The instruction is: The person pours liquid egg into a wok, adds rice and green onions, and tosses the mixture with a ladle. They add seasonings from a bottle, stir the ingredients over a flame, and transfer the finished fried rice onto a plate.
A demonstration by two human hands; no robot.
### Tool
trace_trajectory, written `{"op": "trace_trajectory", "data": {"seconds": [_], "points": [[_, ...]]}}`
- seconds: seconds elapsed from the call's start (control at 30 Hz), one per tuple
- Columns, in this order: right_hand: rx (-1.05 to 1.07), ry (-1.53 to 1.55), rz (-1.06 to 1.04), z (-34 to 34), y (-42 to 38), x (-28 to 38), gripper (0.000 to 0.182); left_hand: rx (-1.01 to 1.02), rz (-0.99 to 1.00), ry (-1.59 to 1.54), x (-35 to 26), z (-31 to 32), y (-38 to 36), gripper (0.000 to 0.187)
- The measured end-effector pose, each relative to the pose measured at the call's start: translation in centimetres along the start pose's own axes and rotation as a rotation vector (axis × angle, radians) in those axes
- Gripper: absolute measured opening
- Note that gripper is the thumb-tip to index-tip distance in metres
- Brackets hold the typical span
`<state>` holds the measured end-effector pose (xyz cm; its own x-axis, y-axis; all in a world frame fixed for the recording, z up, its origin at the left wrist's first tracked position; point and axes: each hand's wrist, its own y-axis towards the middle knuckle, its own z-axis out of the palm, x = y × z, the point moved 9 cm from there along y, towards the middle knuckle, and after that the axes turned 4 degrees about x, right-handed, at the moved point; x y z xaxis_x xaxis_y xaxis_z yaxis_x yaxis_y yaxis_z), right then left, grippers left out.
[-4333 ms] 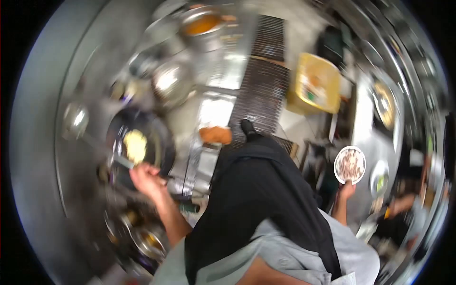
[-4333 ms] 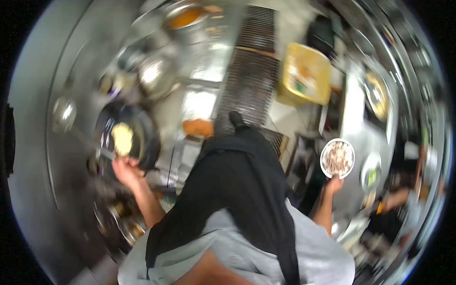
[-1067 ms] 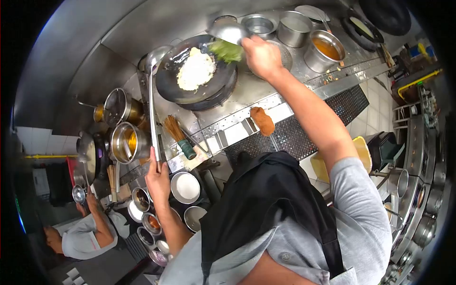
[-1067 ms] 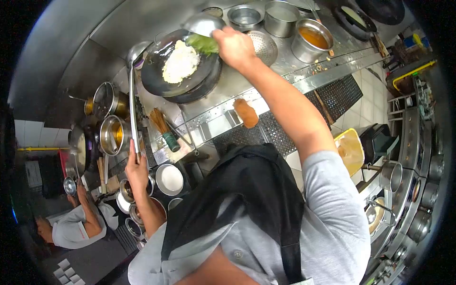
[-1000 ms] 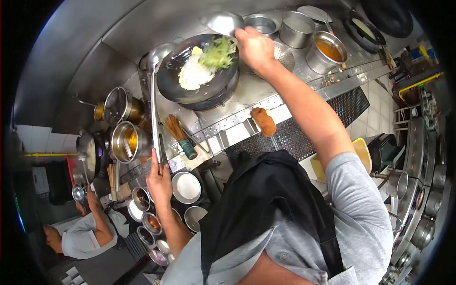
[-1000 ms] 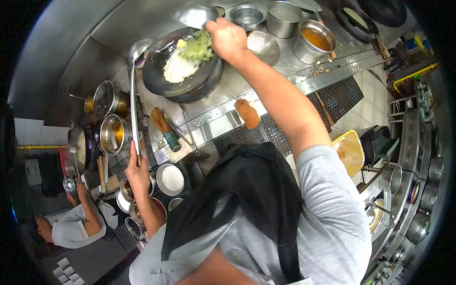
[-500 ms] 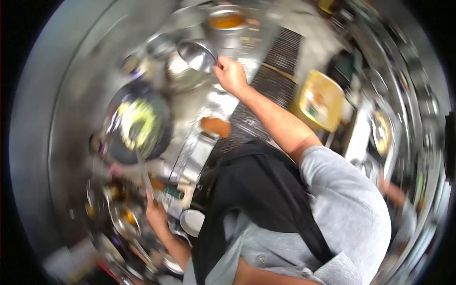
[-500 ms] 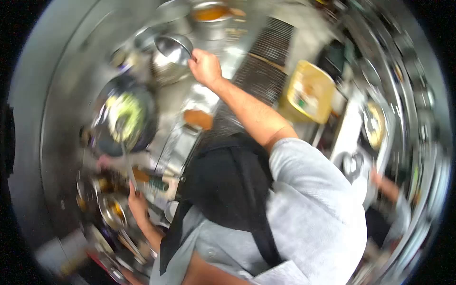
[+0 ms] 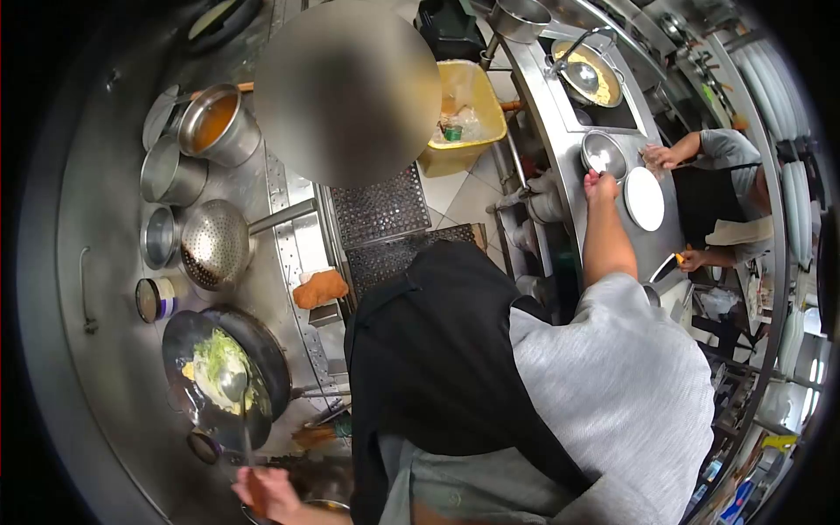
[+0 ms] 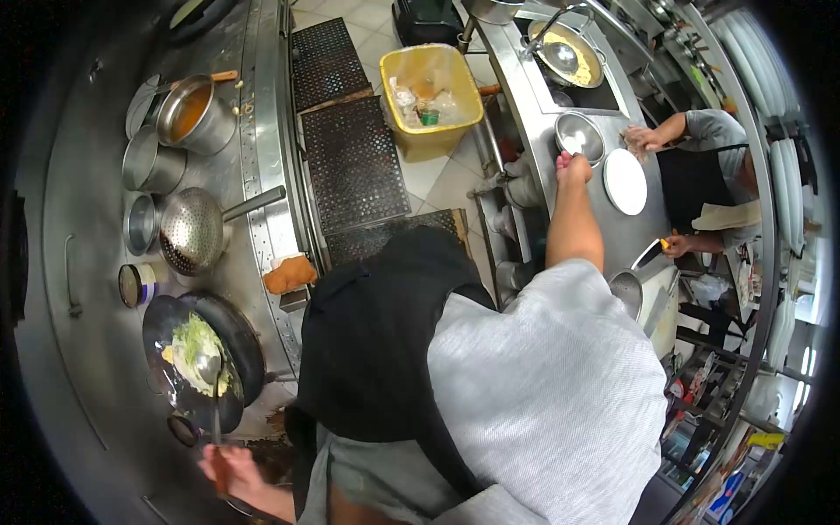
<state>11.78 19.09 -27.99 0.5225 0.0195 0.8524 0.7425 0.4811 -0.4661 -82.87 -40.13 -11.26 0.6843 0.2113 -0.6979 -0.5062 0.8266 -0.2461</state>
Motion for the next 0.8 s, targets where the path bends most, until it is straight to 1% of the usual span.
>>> {"op": "trace_trajectory", "data": {"seconds": [0.03, 0.07, 0.1, 0.13, 0.17, 0.2, 0.23, 0.27, 0.3, 0.33, 0.37, 0.4, 0.43, 0.47, 0.5, 0.53, 0.57, 0.6, 0.63, 0.67, 0.7, 0.73, 0.77, 0.8], "points": [[0.071, 0.019, -0.028, -0.7, 2.2, -0.8, 0.024, -0.024, 0.066, 0.015, -0.1, 7.6, 1.6, 0.074], [0.162, 0.033, -0.042, -0.5, 4.8, -2.0, 0.028, 0.336, -0.011, -0.038, -1.5, 12.3, 3.0, 0.089], [0.242, 0.013, -0.035, 0.4, 6.7, -3.3, 0.034, 0.317, 0.087, 0.057, -3.9, 11.3, 3.6, 0.095], [0.253, 0.001, -0.013, 1.2, 6.3, -4.6, 0.038, 0.405, 0.156, 0.016, -5.0, 14.0, 4.9, 0.096], [0.365, -0.160, 0.058, 2.1, 12.1, -8.3, 0.038, -0.108, 0.247, 0.079, -7.6, 8.8, 5.1, 0.096], [0.320, -0.183, 0.063, 6.3, 2.9, -8.5, 0.033, -0.486, 0.323, 0.620, -10.4, 4.9, 5.0, 0.080], [0.341, -0.339, -0.026, 10.8, -8.1, -8.3, 0.021, -0.761, 0.146, 0.959, -12.7, 4.3, 5.3, 0.056], [0.671, -0.438, -0.013, 14.6, -10.1, -12.5, 0.014, -0.863, 0.145, 1.344, -15.3, 6.8, 6.3, 0.050], [0.788, -0.561, -0.128, 17.5, -16.0, -15.7, 0.012, -0.953, 0.246, 1.682, -18.7, 4.9, 6.8, 0.055], [1.055, -0.639, -0.126, 19.9, -22.5, -20.0, 0.018, -1.020, 0.516, 1.583, -19.6, 8.1, 7.2, 0.062], [1.209, -0.901, -0.160, 21.5, -29.4, -23.9, 0.023, -1.011, 0.610, 1.401, -22.2, 4.5, 8.1, 0.056], [1.430, -1.005, -0.164, 22.4, -37.8, -26.9, 0.023, -0.983, 0.768, 1.044, -22.3, 7.7, 8.6, 0.045], [1.655, -1.033, -0.078, 22.9, -44.1, -30.1, 0.025, -0.886, 0.933, 0.800, -23.1, 10.6, 9.4, 0.039], [1.881, -1.158, -0.269, 23.0, -49.8, -32.9, 0.028, -0.771, 1.087, 0.548, -23.6, 12.5, 9.4, 0.035], [2.042, -1.198, -0.395, 22.6, -54.5, -35.9, 0.034, -0.808, 1.094, 0.546, -23.6, 13.1, 8.7, 0.035], [2.160, -1.320, -0.478, 22.2, -58.7, -38.0, 0.044, -0.865, 1.207, 0.549, -23.9, 13.9, 7.4, 0.034], [2.282, -1.340, -0.577, 21.6, -62.1, -39.6, 0.050, -0.917, 1.324, 0.551, -24.0, 14.4, 6.4, 0.035], [2.404, -1.349, -0.684, 21.1, -64.7, -41.4, 0.056, -1.010, 1.363, 0.547, -22.4, 12.5, 6.3, 0.031], [2.505, -1.425, -0.709, 20.1, -65.9, -44.0, 0.059, -1.176, 1.351, 0.662, -19.8, 10.1, 7.3, 0.030], [2.606, -1.500, -0.738, 19.4, -66.9, -46.1, 0.061, -1.171, 1.360, 0.735, -16.7, 6.9, 9.4, 0.028], [2.641, -1.529, -0.775, 19.0, -67.9, -46.4, 0.059, -1.095, 1.260, 0.487, -15.4, 4.3, 10.5, 0.026], [2.665, -1.565, -0.809, 18.6, -68.6, -46.4, 0.056, -1.106, 1.272, 0.494, -17.3, 4.0, 10.9, 0.026], [2.716, -1.503, -0.919, 17.7, -68.6, -47.0, 0.055, -1.080, 1.197, 0.413, -18.9, 2.9, 11.2, 0.026], [2.823, -1.488, -0.946, 17.0, -69.2, -46.7, 0.062, -1.063, 1.120, 0.328, -19.6, 2.4, 10.9, 0.026]]}}
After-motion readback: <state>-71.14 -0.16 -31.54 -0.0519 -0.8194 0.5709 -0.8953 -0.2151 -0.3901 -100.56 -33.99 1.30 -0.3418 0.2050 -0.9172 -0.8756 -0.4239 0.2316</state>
